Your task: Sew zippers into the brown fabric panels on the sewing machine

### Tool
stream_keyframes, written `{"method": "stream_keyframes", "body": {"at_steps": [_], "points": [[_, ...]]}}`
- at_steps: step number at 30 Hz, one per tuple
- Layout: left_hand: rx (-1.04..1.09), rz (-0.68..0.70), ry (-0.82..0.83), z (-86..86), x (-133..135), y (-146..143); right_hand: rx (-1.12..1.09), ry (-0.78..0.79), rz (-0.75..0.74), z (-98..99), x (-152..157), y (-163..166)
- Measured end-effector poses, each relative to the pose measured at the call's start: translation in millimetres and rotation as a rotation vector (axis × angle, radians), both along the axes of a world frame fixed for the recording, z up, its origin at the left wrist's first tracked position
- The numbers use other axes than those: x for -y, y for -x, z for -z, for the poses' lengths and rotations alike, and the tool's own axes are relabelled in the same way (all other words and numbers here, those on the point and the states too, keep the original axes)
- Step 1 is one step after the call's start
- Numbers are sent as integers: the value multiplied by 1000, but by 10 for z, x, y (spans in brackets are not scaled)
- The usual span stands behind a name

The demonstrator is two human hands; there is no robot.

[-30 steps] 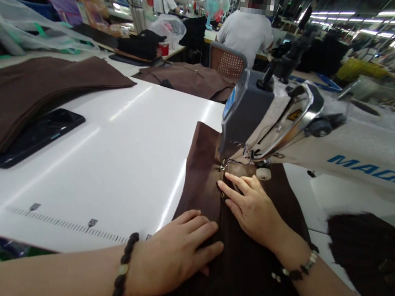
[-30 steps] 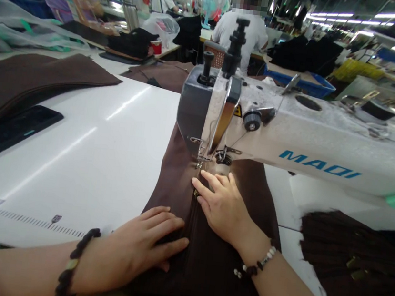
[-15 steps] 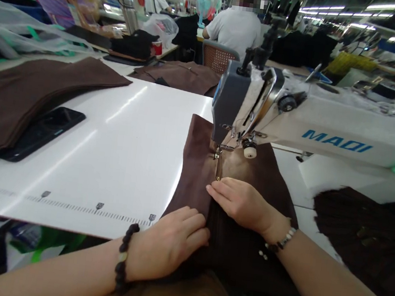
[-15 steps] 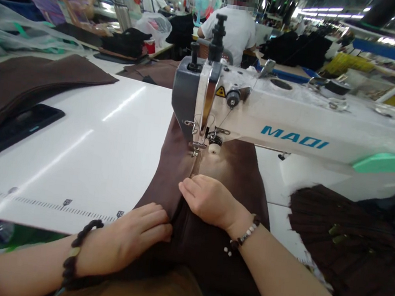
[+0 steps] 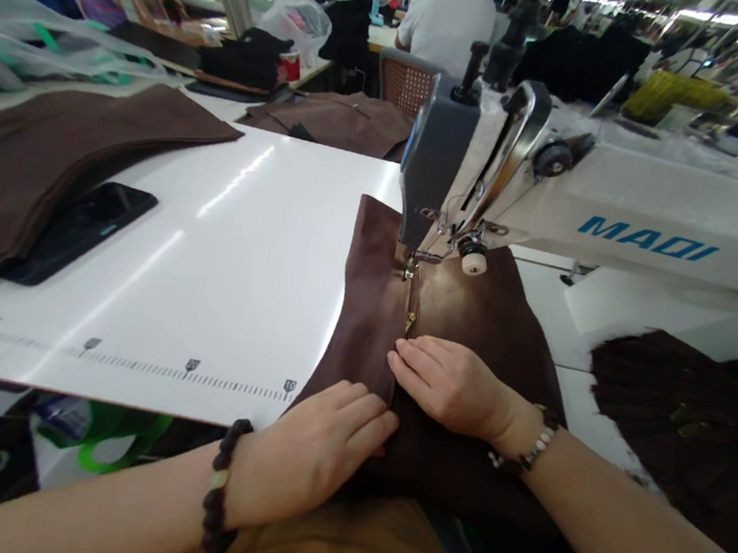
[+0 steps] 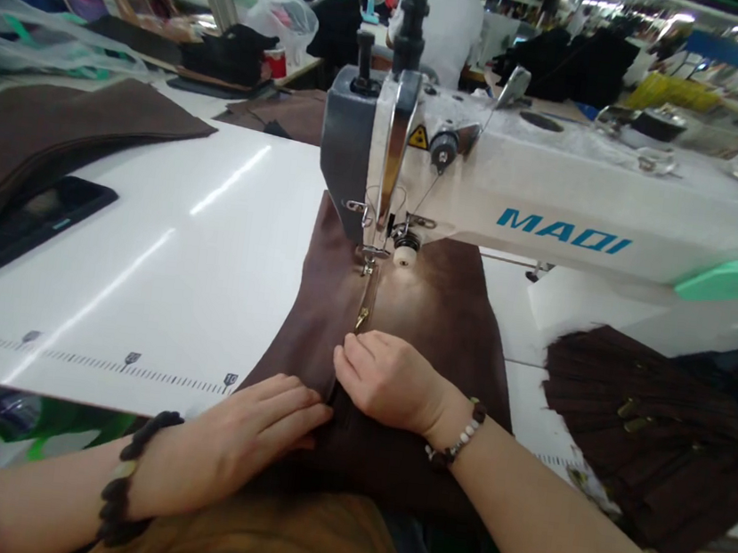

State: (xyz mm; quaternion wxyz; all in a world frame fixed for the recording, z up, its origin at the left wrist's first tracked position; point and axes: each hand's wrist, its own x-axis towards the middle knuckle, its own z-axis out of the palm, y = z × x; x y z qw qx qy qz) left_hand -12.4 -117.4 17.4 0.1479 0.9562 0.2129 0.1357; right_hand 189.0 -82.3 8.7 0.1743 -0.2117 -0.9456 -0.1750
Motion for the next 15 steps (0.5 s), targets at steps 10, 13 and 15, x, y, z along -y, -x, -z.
{"method": "stream_keyframes", "body": {"at_steps": [10, 13, 15], "points": [[131, -103, -26, 200, 158, 67, -49, 93, 32, 14, 141, -6], [135, -55, -51, 201, 179, 69, -63, 102, 36, 21, 147, -16], [129, -39, -69, 200, 196, 73, -46, 99, 35, 13, 166, -22]]}}
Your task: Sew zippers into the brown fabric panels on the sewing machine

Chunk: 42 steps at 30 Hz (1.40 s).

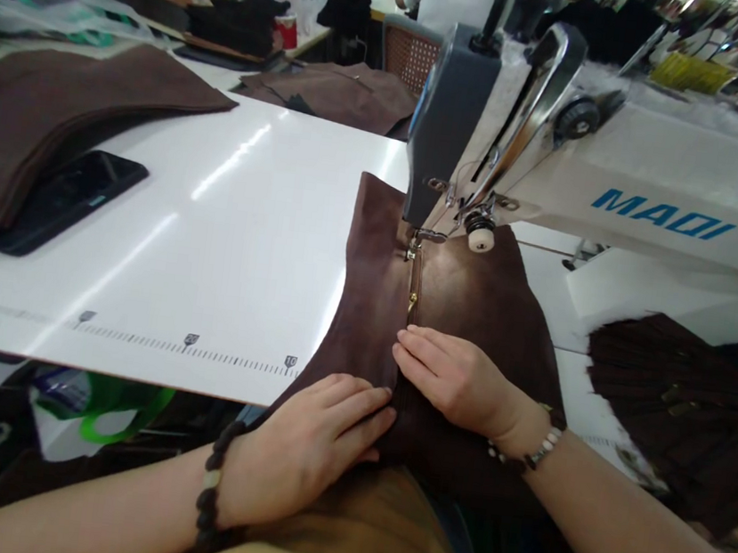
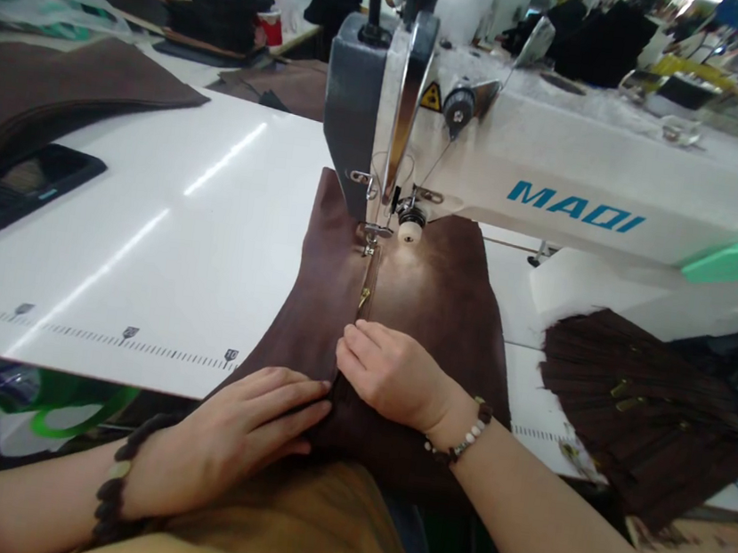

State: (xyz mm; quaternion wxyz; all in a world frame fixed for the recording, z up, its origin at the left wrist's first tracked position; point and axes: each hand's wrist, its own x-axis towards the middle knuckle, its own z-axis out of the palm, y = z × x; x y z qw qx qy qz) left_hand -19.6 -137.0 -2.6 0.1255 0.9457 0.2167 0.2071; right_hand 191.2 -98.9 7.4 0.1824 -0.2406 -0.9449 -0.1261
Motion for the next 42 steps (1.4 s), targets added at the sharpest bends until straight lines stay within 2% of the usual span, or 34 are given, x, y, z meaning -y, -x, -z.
{"method": "stream_keyframes", "body": {"at_steps": [7, 13, 18, 23, 26, 30, 37, 39, 42], "points": [[-17, -39, -44, -5, 30, -32, 50, -18, -1, -32, 158, -15], [6, 0, -87, -53, 25, -57, 30, -24, 14, -13, 215, -15], [-13, 19, -83, -76, 54, -64, -20, 65, 23, -7, 242, -40], [-72, 16, 14, -98, 8, -86, -32, 180, 48, 22, 269, -93], [-132, 10, 60, -110, -66, -118, -52, 206, 48, 33, 274, -106], [-214, 0, 42, -129, -143, -148, -70, 234, 62, 37, 275, -110], [-275, 64, 43, -174, -208, -133, -90, 279, 83, 44, 235, -126], [-302, 73, 38, -176, -206, -125, -94, 262, 129, 17, 192, -100], [-294, 70, 49, -165, -189, -105, -22, 133, 118, -41, 85, -35]]}}
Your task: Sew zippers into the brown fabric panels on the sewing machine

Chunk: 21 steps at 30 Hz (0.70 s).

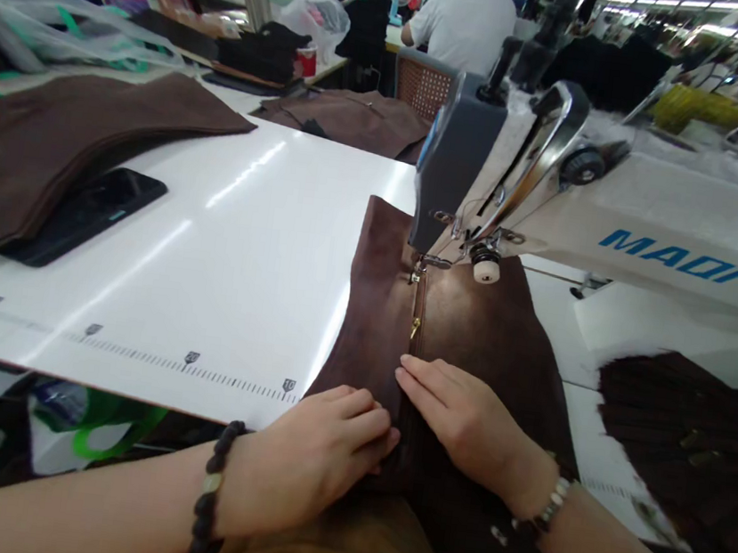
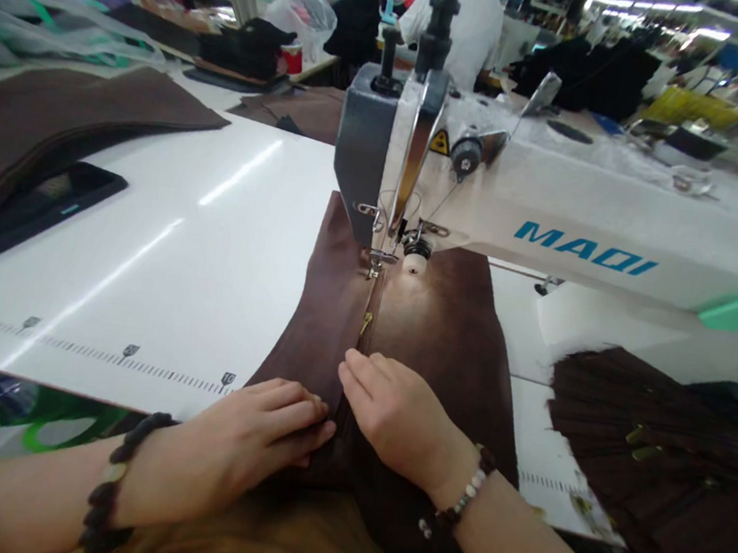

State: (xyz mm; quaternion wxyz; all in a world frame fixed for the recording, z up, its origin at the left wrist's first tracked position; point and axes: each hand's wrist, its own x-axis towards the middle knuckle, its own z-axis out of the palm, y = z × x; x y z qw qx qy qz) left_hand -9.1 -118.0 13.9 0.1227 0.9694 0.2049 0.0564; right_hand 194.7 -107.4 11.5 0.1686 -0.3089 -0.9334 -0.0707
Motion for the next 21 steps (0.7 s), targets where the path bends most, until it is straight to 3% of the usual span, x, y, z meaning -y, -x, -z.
{"method": "stream_keyframes", "body": {"at_steps": [5, 12, 16, 21], "points": [[42, -23, 13, 26, 27, 40, 75, -149, -88, -27, -174, 70], [129, -28, 7, 5, 0, 57, 9, -156, -87, 31, -192, 51], [127, 16, -60, 7, -27, 68, 12, -144, 5, 35, -205, 39], [46, 24, -10, 1, -70, 28, -3, -65, 163, 104, -261, 36]]}}
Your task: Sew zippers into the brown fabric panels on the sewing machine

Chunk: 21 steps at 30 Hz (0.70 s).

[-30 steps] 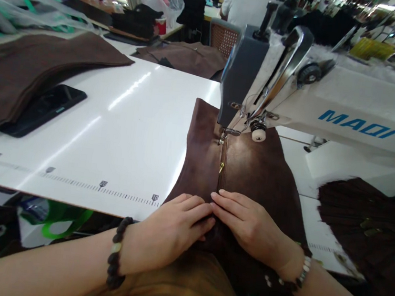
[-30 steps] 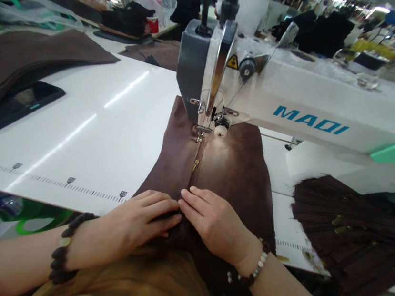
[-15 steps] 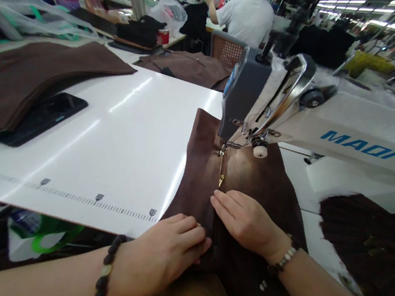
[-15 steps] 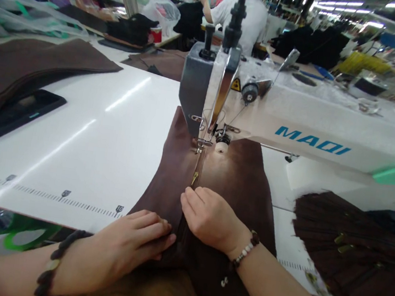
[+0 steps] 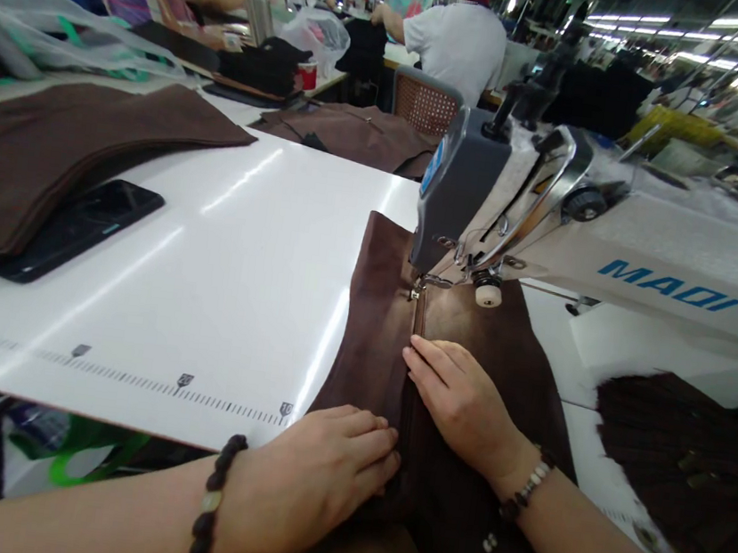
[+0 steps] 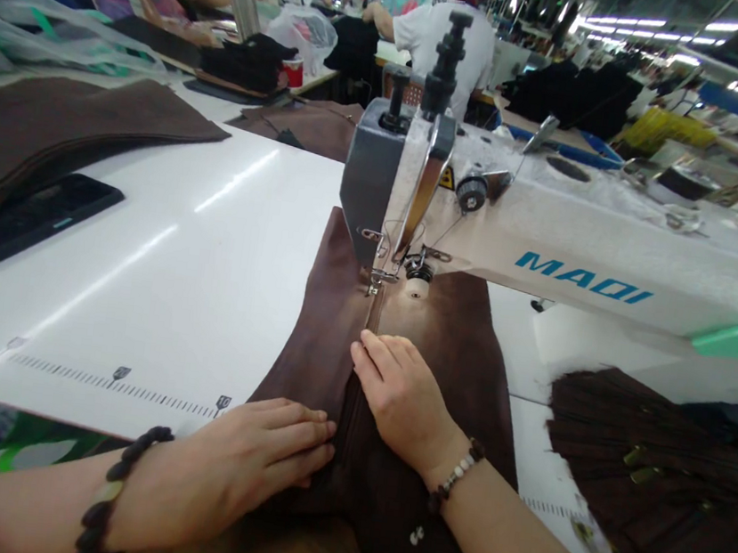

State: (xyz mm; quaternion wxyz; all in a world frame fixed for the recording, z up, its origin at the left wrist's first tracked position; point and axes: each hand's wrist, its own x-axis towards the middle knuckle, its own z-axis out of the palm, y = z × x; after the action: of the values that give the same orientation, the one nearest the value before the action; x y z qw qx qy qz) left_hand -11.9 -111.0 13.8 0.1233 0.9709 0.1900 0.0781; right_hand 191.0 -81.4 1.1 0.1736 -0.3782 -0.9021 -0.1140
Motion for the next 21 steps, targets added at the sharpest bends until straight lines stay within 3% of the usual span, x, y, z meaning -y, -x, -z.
{"method": "stream_keyframes", "body": {"at_steps": [4, 13, 21], "points": [[-64, -20, -12, -7, -28, -64, -86, 118, 97, -6, -31, -10], [-35, -19, -12, 15, -47, -59, -53, 434, 91, -267, -189, -22], [-57, -15, 13, -18, -45, -56, -131, 509, 145, -303, -232, 14]]}}
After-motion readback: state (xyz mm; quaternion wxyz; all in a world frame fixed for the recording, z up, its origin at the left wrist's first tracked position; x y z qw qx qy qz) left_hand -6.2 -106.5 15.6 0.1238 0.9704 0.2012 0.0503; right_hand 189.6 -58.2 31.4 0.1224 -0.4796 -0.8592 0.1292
